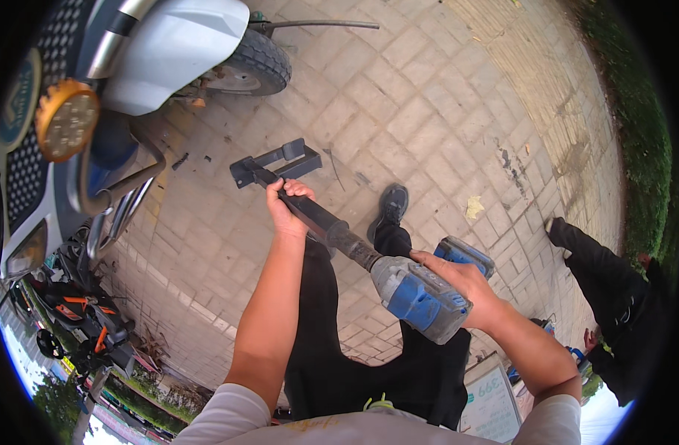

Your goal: The person retrieves a long metal bar and a cordless impact wrench from a cluttered workbench, then uses the impact wrench on the wheel of a three-wheeled vehicle. Afterward, they use a metal rod to pry at the tire sidewall.

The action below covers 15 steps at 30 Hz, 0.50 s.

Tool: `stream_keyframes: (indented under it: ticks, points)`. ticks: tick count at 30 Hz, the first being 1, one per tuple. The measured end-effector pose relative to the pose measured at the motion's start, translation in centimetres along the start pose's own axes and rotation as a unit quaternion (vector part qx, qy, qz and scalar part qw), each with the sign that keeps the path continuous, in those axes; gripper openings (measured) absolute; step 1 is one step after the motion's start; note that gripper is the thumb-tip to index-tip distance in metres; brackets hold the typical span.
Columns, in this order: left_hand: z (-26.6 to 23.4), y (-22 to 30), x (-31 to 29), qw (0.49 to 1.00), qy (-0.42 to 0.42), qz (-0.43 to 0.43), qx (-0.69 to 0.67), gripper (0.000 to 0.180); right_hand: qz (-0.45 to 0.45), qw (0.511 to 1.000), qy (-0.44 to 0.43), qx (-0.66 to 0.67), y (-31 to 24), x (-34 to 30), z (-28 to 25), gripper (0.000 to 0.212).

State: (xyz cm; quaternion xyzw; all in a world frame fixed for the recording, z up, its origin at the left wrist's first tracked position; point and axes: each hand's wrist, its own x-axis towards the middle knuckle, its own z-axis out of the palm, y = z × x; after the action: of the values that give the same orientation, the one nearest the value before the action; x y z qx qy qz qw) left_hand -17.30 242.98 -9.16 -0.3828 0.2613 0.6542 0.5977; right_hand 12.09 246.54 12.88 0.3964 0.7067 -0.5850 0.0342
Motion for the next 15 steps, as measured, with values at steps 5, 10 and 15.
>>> stream_keyframes:
  ticks: [5, 10, 15]
  points:
    - [-2.8, 3.7, 4.5, 1.0, 0.008, 0.02, 0.004, 0.016, 0.017, 0.999, -0.03, 0.011, 4.5, 4.8, 2.4, 0.074]
    - [-4.2, 8.5, 7.3, 0.998, 0.013, 0.044, 0.048, 0.015, -0.05, 0.998, -0.043, 0.017, 9.3, 9.4, 6.8, 0.073]
    - [-5.0, 12.7, 9.6, 0.985, 0.043, 0.067, 0.15, 0.022, -0.214, 0.976, -0.027, 0.037, 15.5, 13.8, 12.0, 0.074]
